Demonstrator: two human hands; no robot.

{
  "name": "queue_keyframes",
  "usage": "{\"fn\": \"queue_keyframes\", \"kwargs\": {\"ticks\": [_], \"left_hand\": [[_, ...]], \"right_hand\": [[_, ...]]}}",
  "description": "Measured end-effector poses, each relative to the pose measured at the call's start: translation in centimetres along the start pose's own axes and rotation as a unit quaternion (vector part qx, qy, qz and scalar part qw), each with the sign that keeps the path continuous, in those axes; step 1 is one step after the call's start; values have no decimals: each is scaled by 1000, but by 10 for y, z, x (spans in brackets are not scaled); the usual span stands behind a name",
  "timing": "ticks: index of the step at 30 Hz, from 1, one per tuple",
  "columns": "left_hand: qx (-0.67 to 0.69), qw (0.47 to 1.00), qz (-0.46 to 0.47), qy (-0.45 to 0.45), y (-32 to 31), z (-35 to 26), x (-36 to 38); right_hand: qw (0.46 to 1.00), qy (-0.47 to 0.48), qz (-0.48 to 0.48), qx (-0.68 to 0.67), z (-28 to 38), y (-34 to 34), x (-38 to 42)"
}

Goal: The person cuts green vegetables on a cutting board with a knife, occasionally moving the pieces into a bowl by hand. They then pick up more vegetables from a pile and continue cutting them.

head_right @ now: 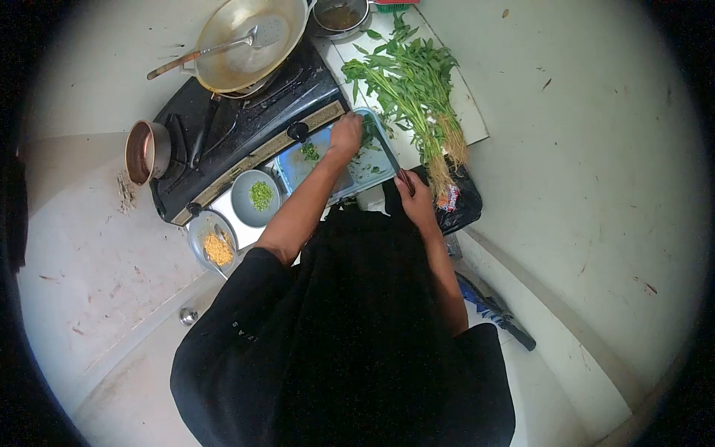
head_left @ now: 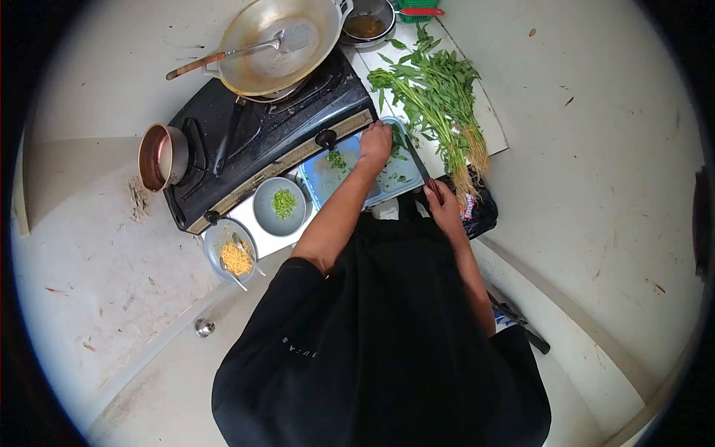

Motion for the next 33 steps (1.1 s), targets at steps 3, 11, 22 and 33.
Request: {"fn": "queue_keyframes", "kwargs": {"ticks": [3, 11, 22, 33], "left_hand": [[-22, 1000, -3, 12, -4, 1, 2], [130, 990, 28, 51, 17, 18, 9], [641, 652, 311, 259, 27, 76, 89], [463, 838, 169, 234, 29, 151, 150]], "right_hand": [[1000, -12, -10, 10, -2, 6, 2], [1000, -18, 15, 8, -4, 2, -7], [996, 5, 75, 46, -4, -18, -23], [986, 44, 155, 33, 18, -62, -32]]}}
Point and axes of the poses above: each hand's wrist, its own x-axis away from the middle knuckle, its own y-axis out of the back of the hand, z = x × y, the point moved 5 cm from there along -x, towards the middle knuckle, and after that the axes turned 13 degrees about y, right-handed, at the moved point
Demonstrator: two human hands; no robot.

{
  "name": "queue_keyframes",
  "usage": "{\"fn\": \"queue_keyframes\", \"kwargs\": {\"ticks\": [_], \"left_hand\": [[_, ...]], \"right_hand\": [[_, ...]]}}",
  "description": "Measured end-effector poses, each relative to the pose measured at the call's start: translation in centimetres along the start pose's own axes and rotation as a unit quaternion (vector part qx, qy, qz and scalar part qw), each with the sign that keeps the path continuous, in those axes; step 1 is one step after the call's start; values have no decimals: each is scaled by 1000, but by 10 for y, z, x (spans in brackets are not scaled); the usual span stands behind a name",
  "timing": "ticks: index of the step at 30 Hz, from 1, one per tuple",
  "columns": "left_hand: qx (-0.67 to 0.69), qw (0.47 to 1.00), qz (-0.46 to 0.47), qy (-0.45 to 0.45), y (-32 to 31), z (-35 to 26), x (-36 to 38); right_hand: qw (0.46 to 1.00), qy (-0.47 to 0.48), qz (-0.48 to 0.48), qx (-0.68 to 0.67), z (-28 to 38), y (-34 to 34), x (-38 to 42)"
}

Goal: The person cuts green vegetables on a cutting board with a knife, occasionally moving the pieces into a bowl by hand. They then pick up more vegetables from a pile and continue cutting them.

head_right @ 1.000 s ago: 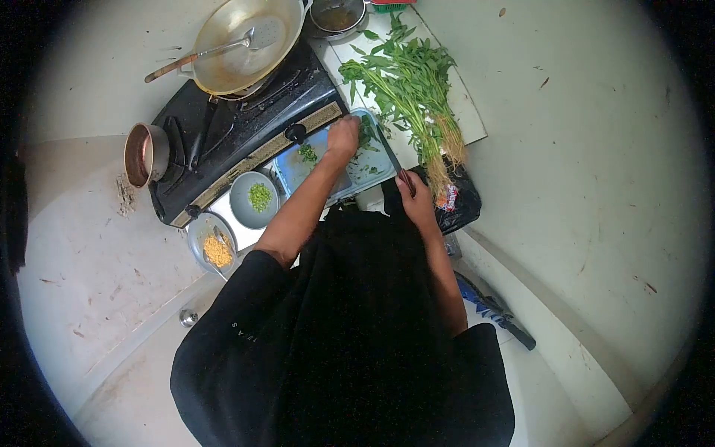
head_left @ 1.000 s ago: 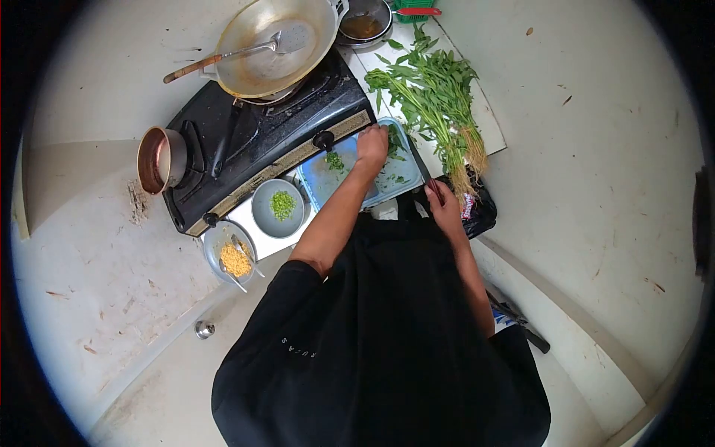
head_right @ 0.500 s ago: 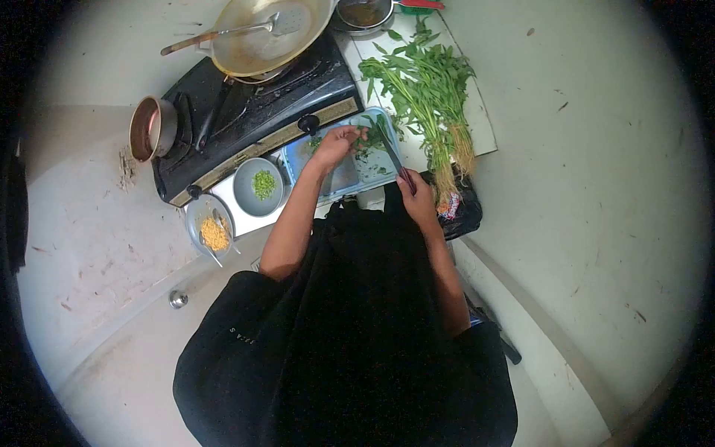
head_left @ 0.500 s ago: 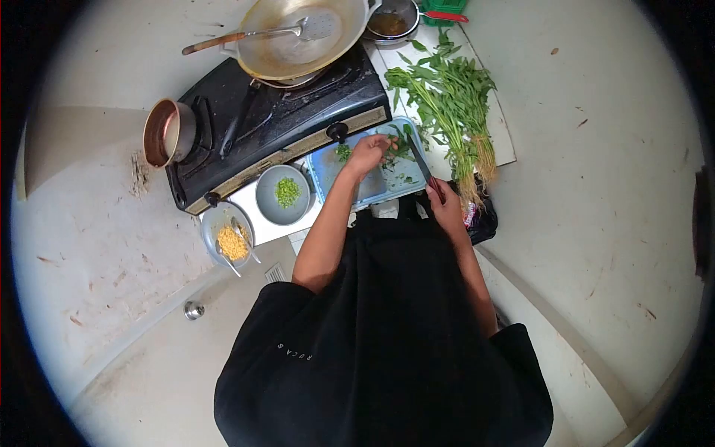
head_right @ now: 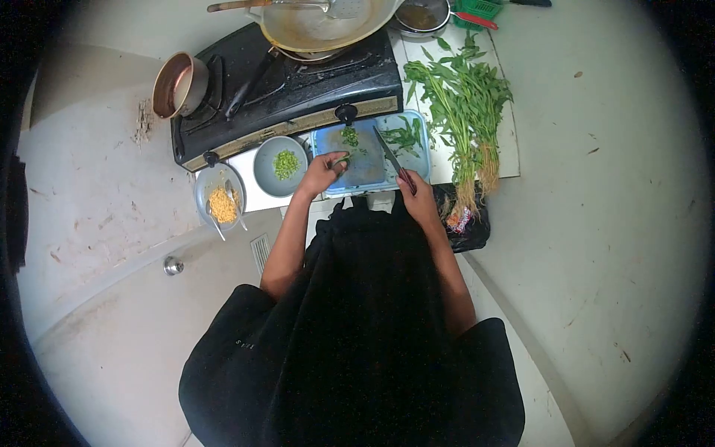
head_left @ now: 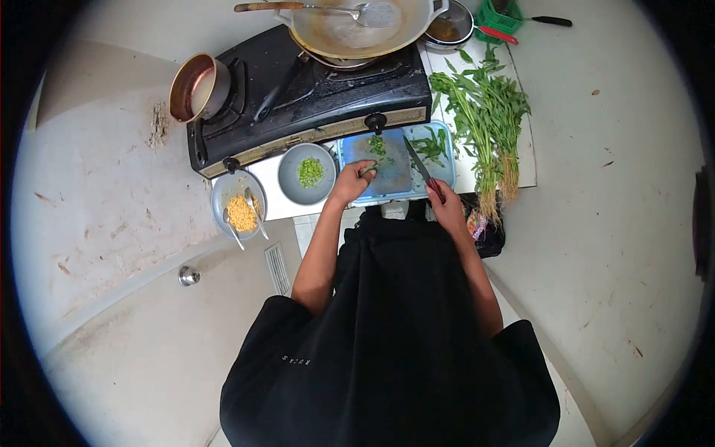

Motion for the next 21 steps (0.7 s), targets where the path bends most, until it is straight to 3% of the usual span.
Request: {"fn": "queue_keyframes", "kwargs": {"ticks": [2, 4, 6, 11, 14, 18, 20, 21], "left_hand": [[-44, 999, -27, 5, -1, 2, 7], [-167, 978, -111, -67, 0, -2, 14], [-161, 977, -120, -66, -1, 2, 14], [-203, 959, -193, -34, 0, 6, 24], [-205, 959, -193, 34, 1, -9, 38], [-217, 954, -200, 52, -2, -13, 46], [-239, 930, -269, -76, -9, -6, 42], [-240, 930, -270, -76, -11, -6, 41]], "right_hand": [[1000, 13, 4, -4, -3, -8, -3], [1000, 25, 5, -7, -4, -13, -5], [999, 33, 24, 16, -4, -15, -6], [998, 24, 50, 17, -6, -19, -8], [998, 34, 56, 13, 0, -19, -8], [997, 27, 67, 4, 4, -21, -7], [997, 34, 66, 8, -2, -23, -7], [997, 40, 67, 12, -3, -24, -7]]}}
Point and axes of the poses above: each hand's wrist, its own x-axis away from the middle knuckle, its own y-axis out of the back of the hand, z = x × y, the point moved 5 cm from there along -x, towards the middle knuckle, and after that the axes turned 13 degrees about y, right-handed, at the moved point
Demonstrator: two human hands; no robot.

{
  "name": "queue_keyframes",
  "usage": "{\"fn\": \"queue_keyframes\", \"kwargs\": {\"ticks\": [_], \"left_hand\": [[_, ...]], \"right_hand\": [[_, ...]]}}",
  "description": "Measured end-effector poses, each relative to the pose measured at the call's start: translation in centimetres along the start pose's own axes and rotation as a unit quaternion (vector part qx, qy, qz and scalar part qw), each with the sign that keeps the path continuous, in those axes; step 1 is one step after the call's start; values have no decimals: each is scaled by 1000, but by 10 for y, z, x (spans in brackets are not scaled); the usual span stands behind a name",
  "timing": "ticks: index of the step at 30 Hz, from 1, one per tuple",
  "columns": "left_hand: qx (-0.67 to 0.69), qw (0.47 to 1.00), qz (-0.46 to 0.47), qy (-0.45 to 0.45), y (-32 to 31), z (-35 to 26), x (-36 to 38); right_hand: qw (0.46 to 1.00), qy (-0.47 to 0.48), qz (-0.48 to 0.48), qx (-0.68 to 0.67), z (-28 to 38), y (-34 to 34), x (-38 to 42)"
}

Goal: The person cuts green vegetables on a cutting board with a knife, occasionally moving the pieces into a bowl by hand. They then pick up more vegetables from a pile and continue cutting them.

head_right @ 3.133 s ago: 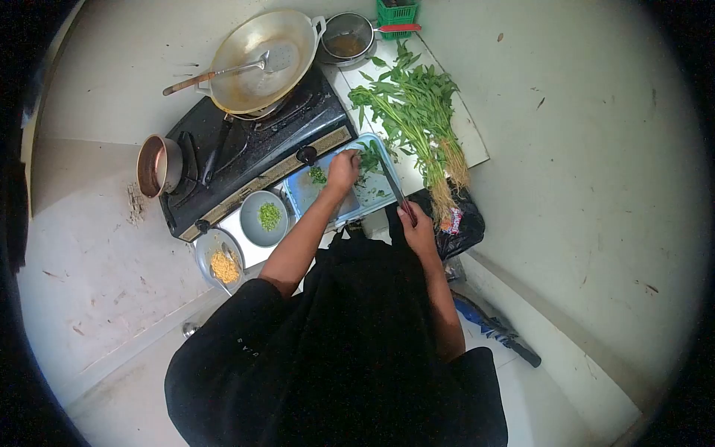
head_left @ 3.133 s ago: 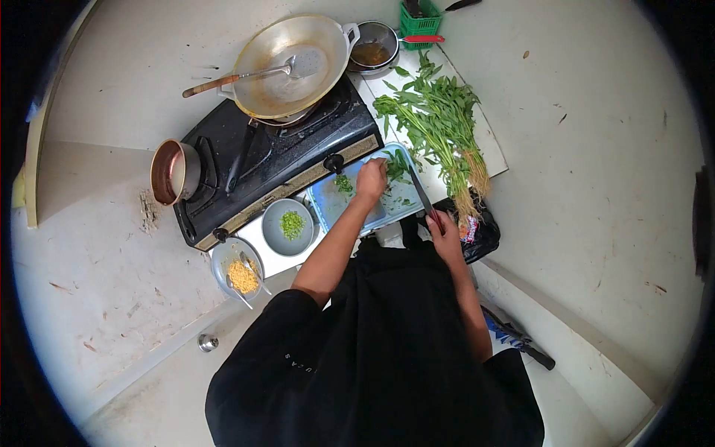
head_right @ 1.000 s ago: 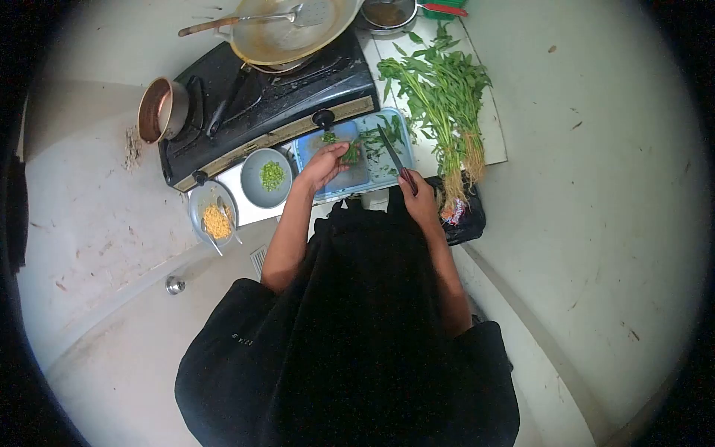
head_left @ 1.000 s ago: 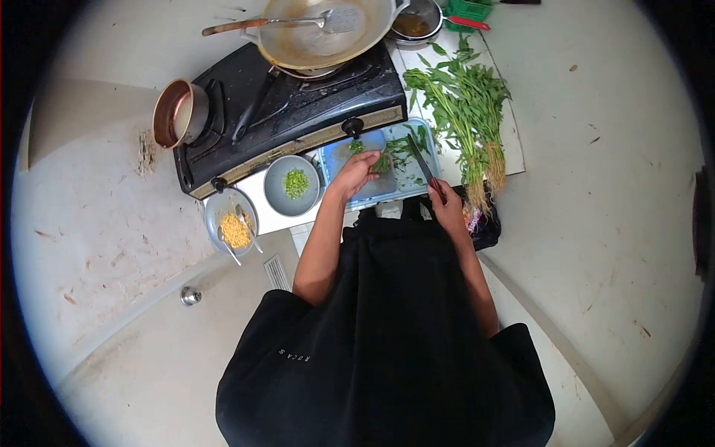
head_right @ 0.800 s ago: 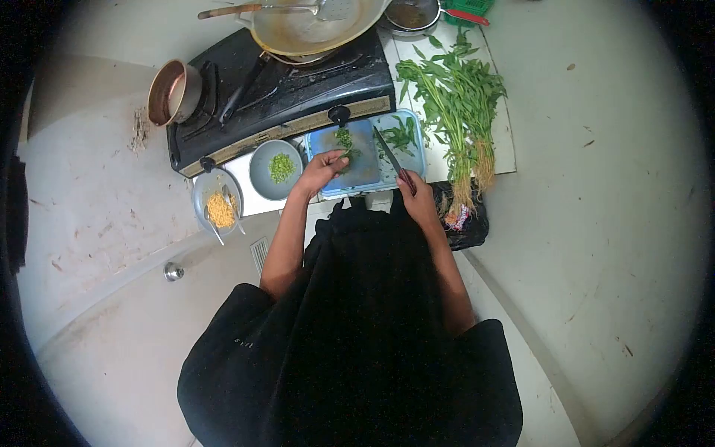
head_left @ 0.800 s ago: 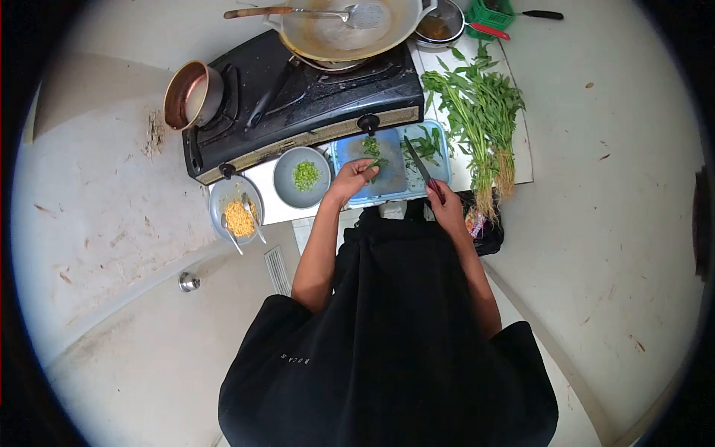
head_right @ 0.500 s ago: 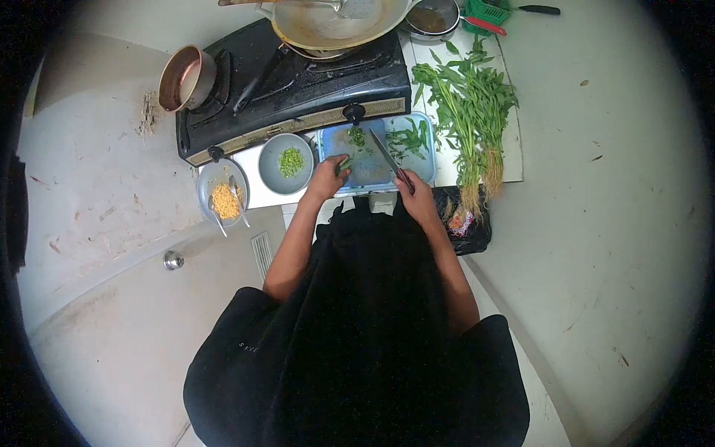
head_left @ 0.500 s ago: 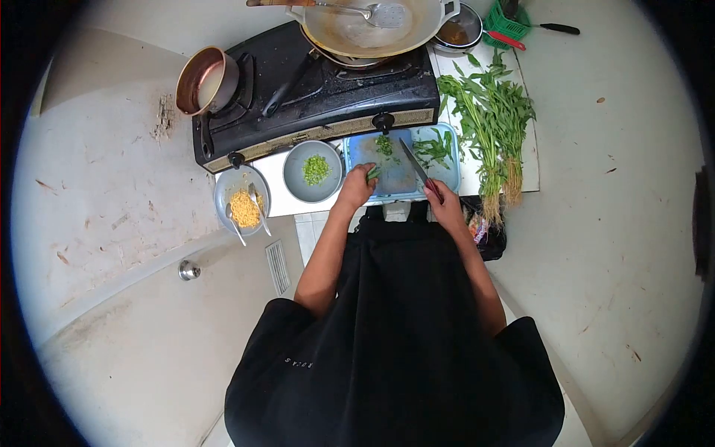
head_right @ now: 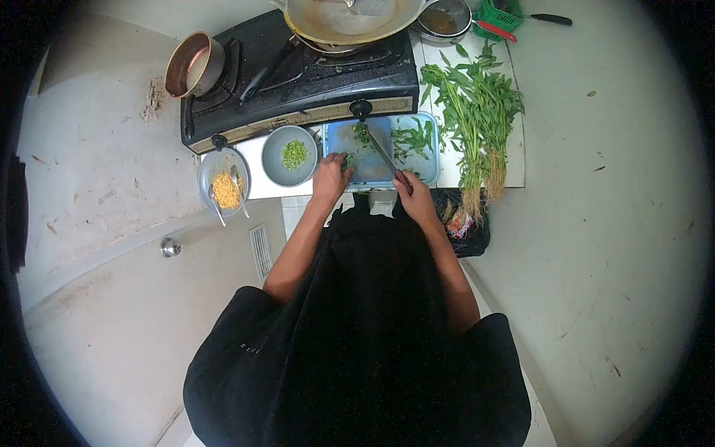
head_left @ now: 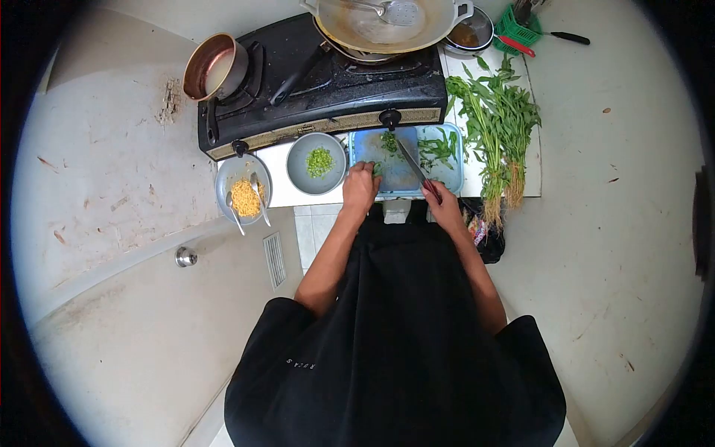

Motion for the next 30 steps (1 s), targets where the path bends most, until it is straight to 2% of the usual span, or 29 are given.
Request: {"fn": "queue_keyframes", "kwargs": {"ticks": [6, 8, 12, 14, 17, 20, 21, 23, 24, 26, 30], "left_hand": [[-47, 998, -43, -4, -19, 1, -3], [10, 999, -29, -13, -26, 5, -7], [36, 999, -17, -31, -29, 6, -11], [250, 967, 29, 33, -49, 25, -21], [304, 946, 79, 86, -50, 27, -24], [328, 934, 100, 96, -55, 31, -28], [328, 934, 100, 97, -49, 26, -27], [137, 986, 26, 92, -25, 13, -21], [137, 986, 25, 93, -24, 13, -19], [55, 997, -39, 29, -19, 6, -14], [24, 996, -81, 24, -10, -3, -2]], "right_hand": [[1000, -17, 3, -5, -2, 0, 3], [1000, -16, -5, -6, -4, 0, 5], [1000, -25, -6, -11, -12, 5, 6], [1000, -22, -16, -9, -10, 8, 6], [999, -22, -22, -15, -14, 10, 6], [999, -19, -24, -16, -20, 9, 7], [999, -11, -31, -11, -21, 9, 7], [999, -22, -21, -9, -13, 12, 5], [999, -33, -11, -7, -11, 12, 5], [1000, -28, -10, -5, -7, 13, 3], [1000, -25, -14, -6, -7, 13, 4]]}}
Point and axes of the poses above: each hand's wrist, its own x-axis away from the middle knuckle, its own y-axis out of the back of the hand, z = x × y, the point moved 5 cm from there along -x, towards the middle knuckle, and after that the axes turned 13 degrees about y, right-handed, at the moved point
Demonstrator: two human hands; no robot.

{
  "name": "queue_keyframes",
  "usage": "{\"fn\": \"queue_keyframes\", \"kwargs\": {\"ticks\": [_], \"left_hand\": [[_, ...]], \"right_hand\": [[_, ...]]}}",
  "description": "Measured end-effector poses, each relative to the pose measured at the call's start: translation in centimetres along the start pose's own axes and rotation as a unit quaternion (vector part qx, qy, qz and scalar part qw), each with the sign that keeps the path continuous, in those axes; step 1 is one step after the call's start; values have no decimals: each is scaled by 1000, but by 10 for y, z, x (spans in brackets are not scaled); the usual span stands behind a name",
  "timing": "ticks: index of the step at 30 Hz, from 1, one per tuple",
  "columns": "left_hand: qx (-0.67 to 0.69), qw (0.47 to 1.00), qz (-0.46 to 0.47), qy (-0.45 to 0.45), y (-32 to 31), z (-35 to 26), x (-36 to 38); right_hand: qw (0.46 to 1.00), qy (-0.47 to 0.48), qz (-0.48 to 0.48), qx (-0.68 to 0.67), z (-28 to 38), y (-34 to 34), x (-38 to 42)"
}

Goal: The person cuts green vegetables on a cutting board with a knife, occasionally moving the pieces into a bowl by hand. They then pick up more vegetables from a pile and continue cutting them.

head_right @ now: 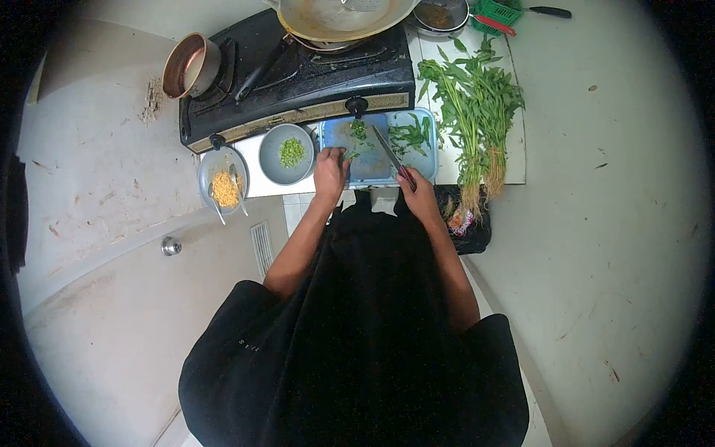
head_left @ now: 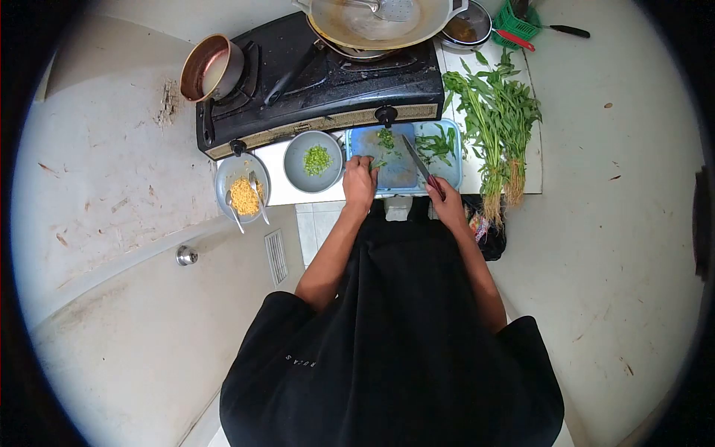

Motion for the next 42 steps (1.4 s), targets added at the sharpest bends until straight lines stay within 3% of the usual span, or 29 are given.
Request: {"fn": "queue_keyframes", "kwargs": {"ticks": [15, 21, 26, 30, 32, 35, 39, 42], "left_hand": [[7, 1000, 7, 12, -11, 6, -4], [113, 992, 45, -28, -26, 19, -15], [240, 957, 157, 29, -44, 38, -24], [246, 947, 202, 43, -34, 30, -24], [312, 898, 271, 150, -32, 29, -20], [346, 874, 271, 207, -15, 15, -15], [386, 854, 279, 208, -24, 25, -20], [385, 876, 236, 168, -25, 25, -20]], "right_hand": [[1000, 3, 2, 1, -6, -4, -1], [1000, 9, -9, 1, -11, -5, 0], [1000, 0, -10, 11, -2, 0, 1], [1000, -3, -6, 8, -7, -2, 2], [1000, 2, -12, 7, -11, -2, 2], [1000, 3, -16, 8, -3, 0, 1], [1000, -10, -5, 22, -4, -1, 1], [1000, -4, -7, 18, -5, -3, 2]]}}
Point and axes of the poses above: each hand's wrist, its own x-axis away from the middle knuckle, its own y-axis out of the back of the hand, z = x × y, the point moved 5 cm from there along -x, towards the middle knuckle, and after that the axes turned 13 degrees about y, right-handed, at the moved point
